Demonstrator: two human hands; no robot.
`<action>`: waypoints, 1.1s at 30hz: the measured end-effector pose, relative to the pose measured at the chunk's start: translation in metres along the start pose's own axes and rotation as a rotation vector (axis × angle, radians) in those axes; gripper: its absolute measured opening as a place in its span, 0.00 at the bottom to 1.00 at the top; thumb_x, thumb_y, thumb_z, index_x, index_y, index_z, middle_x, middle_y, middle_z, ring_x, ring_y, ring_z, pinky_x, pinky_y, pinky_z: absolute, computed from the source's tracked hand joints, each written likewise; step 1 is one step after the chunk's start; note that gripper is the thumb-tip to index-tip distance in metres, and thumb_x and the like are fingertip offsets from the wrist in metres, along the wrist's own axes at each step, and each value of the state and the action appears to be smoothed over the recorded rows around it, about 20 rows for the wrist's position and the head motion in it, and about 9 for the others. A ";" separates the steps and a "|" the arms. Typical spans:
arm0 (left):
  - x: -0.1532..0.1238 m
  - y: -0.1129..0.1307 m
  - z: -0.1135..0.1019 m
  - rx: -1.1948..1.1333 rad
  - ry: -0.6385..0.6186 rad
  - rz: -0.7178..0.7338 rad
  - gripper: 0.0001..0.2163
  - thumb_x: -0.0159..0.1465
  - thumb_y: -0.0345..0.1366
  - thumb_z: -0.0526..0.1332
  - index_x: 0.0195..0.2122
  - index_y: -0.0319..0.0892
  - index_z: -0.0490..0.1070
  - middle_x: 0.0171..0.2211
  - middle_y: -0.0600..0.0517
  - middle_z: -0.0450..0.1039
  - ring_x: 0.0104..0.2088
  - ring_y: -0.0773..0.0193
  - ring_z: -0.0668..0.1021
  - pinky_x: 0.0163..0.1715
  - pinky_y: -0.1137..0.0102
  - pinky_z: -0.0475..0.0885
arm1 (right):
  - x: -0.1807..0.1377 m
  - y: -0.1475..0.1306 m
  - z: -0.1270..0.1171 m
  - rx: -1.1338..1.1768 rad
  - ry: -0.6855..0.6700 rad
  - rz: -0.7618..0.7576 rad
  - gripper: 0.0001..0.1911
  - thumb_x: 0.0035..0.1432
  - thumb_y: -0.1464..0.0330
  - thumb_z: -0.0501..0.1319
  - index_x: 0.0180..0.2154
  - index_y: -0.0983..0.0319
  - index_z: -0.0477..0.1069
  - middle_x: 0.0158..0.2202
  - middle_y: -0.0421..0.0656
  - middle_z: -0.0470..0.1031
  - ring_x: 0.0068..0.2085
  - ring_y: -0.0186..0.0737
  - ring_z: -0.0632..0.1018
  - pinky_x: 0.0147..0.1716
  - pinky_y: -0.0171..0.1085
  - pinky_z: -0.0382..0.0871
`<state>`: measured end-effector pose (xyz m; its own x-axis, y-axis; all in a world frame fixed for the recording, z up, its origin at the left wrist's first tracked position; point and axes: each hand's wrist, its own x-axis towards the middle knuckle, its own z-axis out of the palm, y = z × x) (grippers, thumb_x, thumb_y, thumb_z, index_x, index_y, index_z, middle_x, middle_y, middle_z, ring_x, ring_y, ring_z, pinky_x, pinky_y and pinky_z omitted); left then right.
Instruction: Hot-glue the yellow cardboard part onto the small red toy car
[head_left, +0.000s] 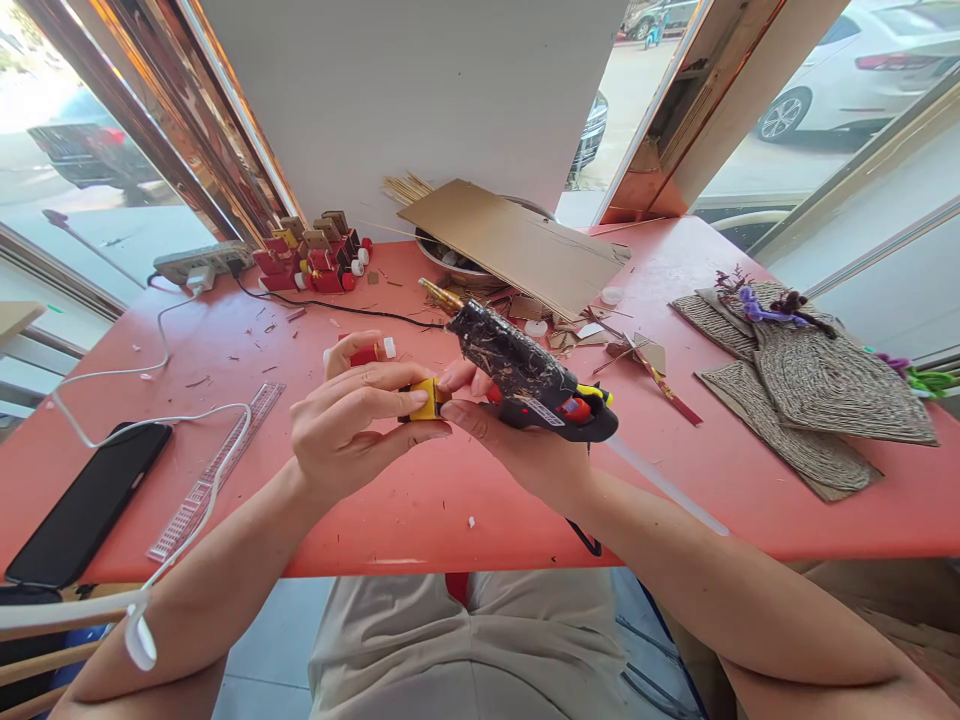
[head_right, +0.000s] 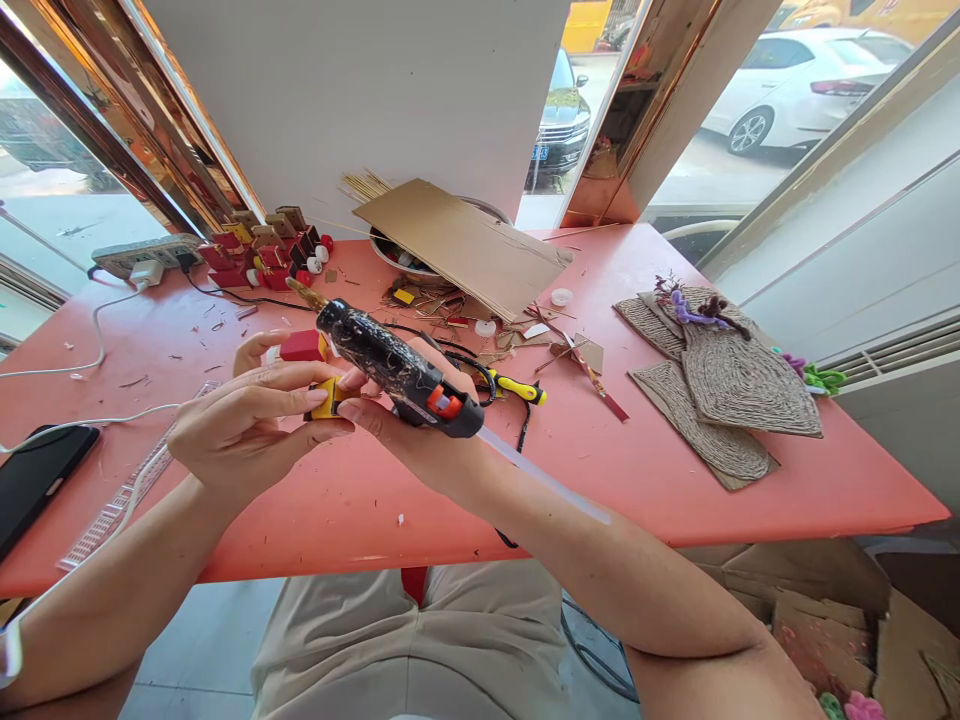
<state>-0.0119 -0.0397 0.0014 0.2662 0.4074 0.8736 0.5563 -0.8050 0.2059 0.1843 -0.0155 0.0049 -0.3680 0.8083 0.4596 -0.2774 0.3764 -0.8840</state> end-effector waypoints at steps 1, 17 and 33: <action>0.000 0.000 0.000 -0.004 0.001 0.008 0.06 0.70 0.41 0.71 0.39 0.51 0.74 0.39 0.56 0.88 0.33 0.62 0.88 0.54 0.51 0.81 | 0.000 0.000 0.000 0.001 0.000 0.003 0.22 0.61 0.47 0.72 0.30 0.53 0.67 0.37 0.42 0.80 0.44 0.44 0.86 0.44 0.44 0.85; -0.002 -0.003 0.001 -0.019 0.015 -0.017 0.08 0.67 0.41 0.74 0.38 0.51 0.75 0.38 0.57 0.87 0.33 0.60 0.88 0.52 0.50 0.81 | 0.001 0.002 0.000 0.078 0.011 0.023 0.21 0.57 0.58 0.78 0.30 0.56 0.68 0.36 0.39 0.77 0.44 0.43 0.84 0.46 0.44 0.82; -0.001 -0.002 0.000 -0.035 -0.014 0.022 0.08 0.68 0.37 0.74 0.39 0.50 0.74 0.40 0.56 0.87 0.33 0.61 0.89 0.50 0.53 0.82 | 0.002 0.000 0.003 0.041 0.041 0.042 0.23 0.56 0.53 0.78 0.28 0.56 0.68 0.35 0.39 0.76 0.40 0.40 0.82 0.43 0.42 0.81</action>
<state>-0.0134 -0.0387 0.0007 0.2892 0.3955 0.8718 0.5228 -0.8281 0.2022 0.1811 -0.0152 0.0058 -0.3439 0.8410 0.4176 -0.2989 0.3235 -0.8978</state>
